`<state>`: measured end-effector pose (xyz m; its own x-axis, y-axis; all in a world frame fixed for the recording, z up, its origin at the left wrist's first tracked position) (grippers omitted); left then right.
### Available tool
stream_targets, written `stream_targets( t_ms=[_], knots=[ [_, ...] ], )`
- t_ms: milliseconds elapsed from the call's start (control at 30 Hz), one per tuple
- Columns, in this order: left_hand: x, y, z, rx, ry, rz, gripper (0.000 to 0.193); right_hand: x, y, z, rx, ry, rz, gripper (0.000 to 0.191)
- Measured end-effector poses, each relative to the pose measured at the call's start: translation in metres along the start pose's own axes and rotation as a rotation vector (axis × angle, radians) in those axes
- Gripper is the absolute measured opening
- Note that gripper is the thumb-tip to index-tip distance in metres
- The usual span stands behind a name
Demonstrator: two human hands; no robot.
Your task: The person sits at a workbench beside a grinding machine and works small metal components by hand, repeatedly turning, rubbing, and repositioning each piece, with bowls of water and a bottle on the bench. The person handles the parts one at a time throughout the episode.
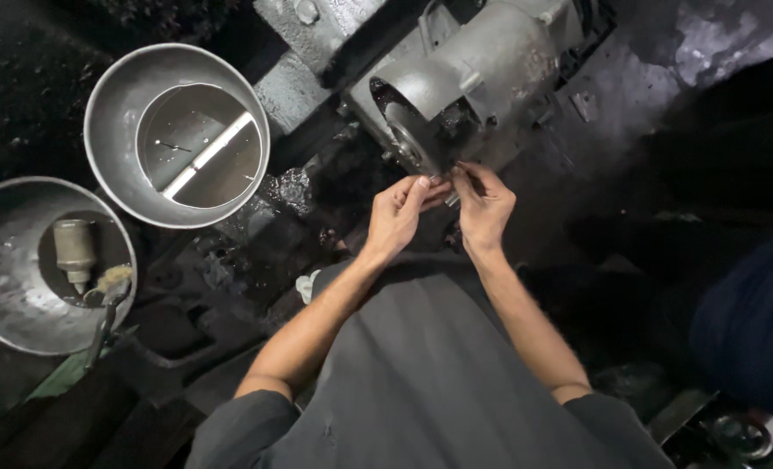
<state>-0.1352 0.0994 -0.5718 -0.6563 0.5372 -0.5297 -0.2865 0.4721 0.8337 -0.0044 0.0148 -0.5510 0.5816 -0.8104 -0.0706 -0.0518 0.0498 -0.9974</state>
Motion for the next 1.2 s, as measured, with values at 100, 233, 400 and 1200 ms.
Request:
stream_targets(
  t_ms=[100,233,400,1200],
  knots=[
    [0.002,-0.001,0.002,0.033,0.002,-0.016,0.039,-0.003,-0.002,0.000,0.014,-0.003,0.017,0.014],
    [0.006,0.009,-0.005,0.011,-0.014,0.043,0.038,-0.006,-0.006,-0.009,0.030,0.004,-0.075,0.011],
    [0.012,0.020,-0.016,0.020,-0.016,0.115,0.038,-0.012,-0.015,-0.019,0.110,-0.026,-0.116,0.009],
    [0.008,0.055,-0.008,-0.002,-0.072,0.239,0.036,-0.022,0.003,-0.030,0.058,0.157,0.145,0.014]
  ],
)
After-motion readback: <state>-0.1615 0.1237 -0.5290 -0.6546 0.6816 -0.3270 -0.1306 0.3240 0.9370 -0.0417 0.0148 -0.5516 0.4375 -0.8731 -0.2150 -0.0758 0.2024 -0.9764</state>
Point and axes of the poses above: each hand's wrist, its own z-axis towards the middle knuckle, its own x-axis out of the back of the hand, y = z × x, the point moved 8 cm from there along z, towards the middle knuckle
